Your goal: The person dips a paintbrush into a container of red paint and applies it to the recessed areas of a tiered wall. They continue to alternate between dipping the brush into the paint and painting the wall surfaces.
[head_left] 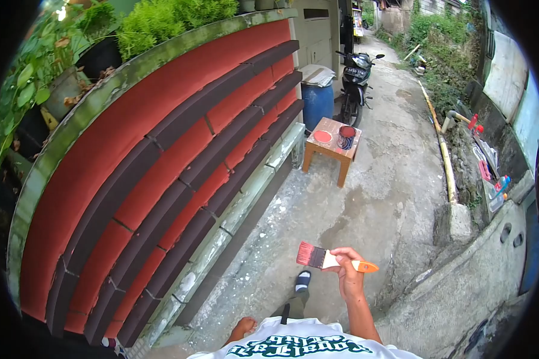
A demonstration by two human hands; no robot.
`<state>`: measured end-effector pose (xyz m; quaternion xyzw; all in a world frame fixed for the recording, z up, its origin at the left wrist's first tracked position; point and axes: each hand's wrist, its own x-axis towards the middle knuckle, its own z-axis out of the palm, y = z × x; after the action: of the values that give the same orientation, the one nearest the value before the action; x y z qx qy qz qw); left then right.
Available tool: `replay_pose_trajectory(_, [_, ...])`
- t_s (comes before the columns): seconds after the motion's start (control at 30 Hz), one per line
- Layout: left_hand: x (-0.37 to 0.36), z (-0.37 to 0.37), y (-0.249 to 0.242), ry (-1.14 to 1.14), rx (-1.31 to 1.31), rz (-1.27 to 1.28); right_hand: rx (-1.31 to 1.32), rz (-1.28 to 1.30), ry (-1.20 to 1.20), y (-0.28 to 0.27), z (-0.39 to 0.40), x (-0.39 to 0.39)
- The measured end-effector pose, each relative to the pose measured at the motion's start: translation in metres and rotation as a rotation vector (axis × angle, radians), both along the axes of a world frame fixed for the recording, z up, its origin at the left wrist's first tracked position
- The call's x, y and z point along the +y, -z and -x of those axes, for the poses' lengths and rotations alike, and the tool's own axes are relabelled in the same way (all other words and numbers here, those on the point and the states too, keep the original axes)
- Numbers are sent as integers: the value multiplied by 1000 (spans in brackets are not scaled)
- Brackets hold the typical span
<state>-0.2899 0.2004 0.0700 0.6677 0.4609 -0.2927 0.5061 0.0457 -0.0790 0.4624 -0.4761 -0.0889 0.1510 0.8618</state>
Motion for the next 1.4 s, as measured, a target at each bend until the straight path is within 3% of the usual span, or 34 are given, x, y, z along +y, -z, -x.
replay_pose_trajectory(0.13, [15,-37,21,376,-100,-34,13,1,68,1,-40,-1])
replay_pose_trajectory(0.2, [20,-73,16,495,4,-26,3,11,112,-2,-64,-4])
replay_pose_trajectory(0.27, [37,-117,34,565,-140,10,-9,32,153,-9,-93,-4])
replay_pose_trajectory(0.33, [36,-181,36,178,78,107,-25,45,189,-16,-122,-4])
replay_pose_trajectory(0.4, [61,-247,65,576,-52,-26,-30,64,205,-21,-151,-4])
replay_pose_trajectory(0.53, [72,-373,26,68,-290,29,-37,56,218,-22,-209,-6])
replay_pose_trajectory(0.6, [78,-426,8,75,-379,44,-33,61,231,-21,-227,-13])
replay_pose_trajectory(0.7, [76,-489,-16,29,-305,36,-31,86,264,-25,-255,-24])
replay_pose_trajectory(0.77, [68,-518,-19,120,-271,26,-29,82,297,-22,-275,-32])
replay_pose_trajectory(0.87, [52,-553,1,211,-255,59,-90,186,358,-3,-310,-50])
replay_pose_trajectory(1.13, [15,-606,-3,254,-87,64,-2,117,430,-11,-441,-105])
replay_pose_trajectory(1.23, [10,-629,1,66,-33,17,-30,126,412,-20,-492,-117])
replay_pose_trajectory(1.4, [-4,-693,0,15,-88,41,-65,76,342,-26,-559,-123])
